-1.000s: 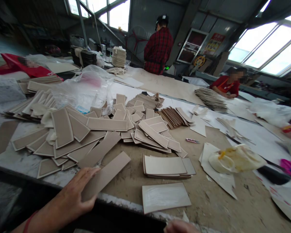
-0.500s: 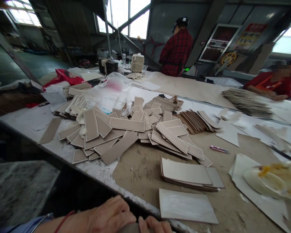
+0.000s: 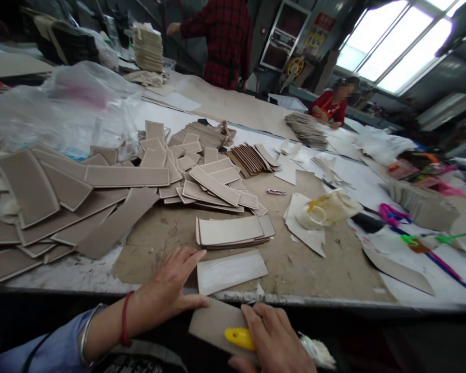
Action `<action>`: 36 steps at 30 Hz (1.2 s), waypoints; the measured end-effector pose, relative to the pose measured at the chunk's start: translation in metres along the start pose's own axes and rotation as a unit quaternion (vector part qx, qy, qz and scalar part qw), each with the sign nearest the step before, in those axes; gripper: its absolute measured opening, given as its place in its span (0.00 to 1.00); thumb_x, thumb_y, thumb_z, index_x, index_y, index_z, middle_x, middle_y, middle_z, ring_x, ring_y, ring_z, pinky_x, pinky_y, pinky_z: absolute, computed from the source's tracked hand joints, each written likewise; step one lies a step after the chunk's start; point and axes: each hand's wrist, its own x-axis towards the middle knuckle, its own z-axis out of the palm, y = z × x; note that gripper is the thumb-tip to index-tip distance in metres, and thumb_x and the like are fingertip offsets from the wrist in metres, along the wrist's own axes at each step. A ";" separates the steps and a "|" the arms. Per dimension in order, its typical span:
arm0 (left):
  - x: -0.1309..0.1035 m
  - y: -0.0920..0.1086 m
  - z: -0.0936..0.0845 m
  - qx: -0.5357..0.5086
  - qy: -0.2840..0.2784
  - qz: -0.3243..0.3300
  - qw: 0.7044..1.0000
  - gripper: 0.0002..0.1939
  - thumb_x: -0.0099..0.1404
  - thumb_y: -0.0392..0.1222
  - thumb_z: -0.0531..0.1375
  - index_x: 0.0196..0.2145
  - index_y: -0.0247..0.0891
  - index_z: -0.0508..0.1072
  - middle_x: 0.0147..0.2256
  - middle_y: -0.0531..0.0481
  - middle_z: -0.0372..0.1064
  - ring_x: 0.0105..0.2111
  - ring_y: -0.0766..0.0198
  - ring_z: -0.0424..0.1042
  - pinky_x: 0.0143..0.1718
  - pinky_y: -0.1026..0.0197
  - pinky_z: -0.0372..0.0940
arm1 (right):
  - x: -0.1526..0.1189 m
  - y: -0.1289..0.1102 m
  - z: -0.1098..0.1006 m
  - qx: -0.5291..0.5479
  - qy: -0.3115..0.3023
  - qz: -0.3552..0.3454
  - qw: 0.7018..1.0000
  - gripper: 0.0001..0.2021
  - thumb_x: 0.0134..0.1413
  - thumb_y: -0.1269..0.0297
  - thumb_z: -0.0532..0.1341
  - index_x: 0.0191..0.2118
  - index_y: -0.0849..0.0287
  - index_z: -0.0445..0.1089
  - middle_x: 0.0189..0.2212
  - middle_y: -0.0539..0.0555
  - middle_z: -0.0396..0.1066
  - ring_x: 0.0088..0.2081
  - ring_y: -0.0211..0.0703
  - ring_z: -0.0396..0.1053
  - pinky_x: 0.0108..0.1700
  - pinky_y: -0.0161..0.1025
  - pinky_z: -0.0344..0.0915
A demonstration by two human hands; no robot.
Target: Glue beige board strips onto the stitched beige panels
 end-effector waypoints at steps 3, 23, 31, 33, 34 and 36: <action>0.010 0.000 0.009 0.018 -0.017 -0.011 1.000 0.36 0.52 0.52 0.66 0.53 0.34 0.60 0.47 0.40 0.62 0.48 0.49 0.60 0.50 0.44 0.58 | 0.004 0.004 -0.006 -0.014 -0.006 0.036 0.999 0.26 0.45 0.67 0.63 0.53 0.60 0.61 0.43 0.59 0.67 0.44 0.49 0.67 0.43 0.40 0.69; 0.007 -0.029 -0.005 -0.042 -0.095 0.044 0.994 0.35 0.50 0.35 0.64 0.55 0.38 0.56 0.48 0.44 0.62 0.47 0.52 0.58 0.52 0.48 0.55 | 0.042 0.013 -0.016 -0.019 -0.029 0.027 0.999 0.22 0.50 0.63 0.61 0.52 0.59 0.61 0.43 0.59 0.67 0.42 0.50 0.66 0.42 0.44 0.68; -0.002 -0.041 0.001 -0.064 -0.057 0.039 0.996 0.41 0.48 0.38 0.69 0.56 0.40 0.53 0.48 0.44 0.62 0.47 0.51 0.60 0.51 0.47 0.57 | 0.079 0.002 0.009 0.032 -0.079 0.043 0.995 0.25 0.42 0.71 0.67 0.49 0.61 0.62 0.41 0.59 0.65 0.41 0.51 0.64 0.41 0.48 0.68; -0.004 -0.043 0.002 -0.063 -0.056 0.033 0.996 0.41 0.47 0.38 0.70 0.55 0.39 0.55 0.47 0.44 0.63 0.47 0.51 0.60 0.50 0.48 0.58 | 0.081 0.003 0.015 0.034 -0.092 0.040 0.994 0.25 0.41 0.71 0.68 0.48 0.61 0.63 0.40 0.59 0.65 0.40 0.51 0.64 0.40 0.48 0.68; -0.004 -0.043 0.001 -0.063 -0.055 0.031 0.996 0.41 0.46 0.38 0.71 0.54 0.38 0.56 0.47 0.44 0.63 0.47 0.51 0.60 0.50 0.48 0.59 | 0.083 0.004 0.016 0.035 -0.098 0.038 0.994 0.25 0.41 0.71 0.68 0.48 0.61 0.63 0.40 0.58 0.65 0.40 0.51 0.64 0.39 0.47 0.68; -0.005 -0.044 0.001 -0.063 -0.049 0.034 0.996 0.38 0.46 0.39 0.71 0.52 0.38 0.58 0.46 0.44 0.64 0.47 0.51 0.61 0.50 0.48 0.59 | 0.084 0.006 0.019 0.036 -0.106 0.037 0.993 0.25 0.39 0.71 0.68 0.47 0.61 0.64 0.39 0.58 0.65 0.40 0.50 0.65 0.38 0.46 0.69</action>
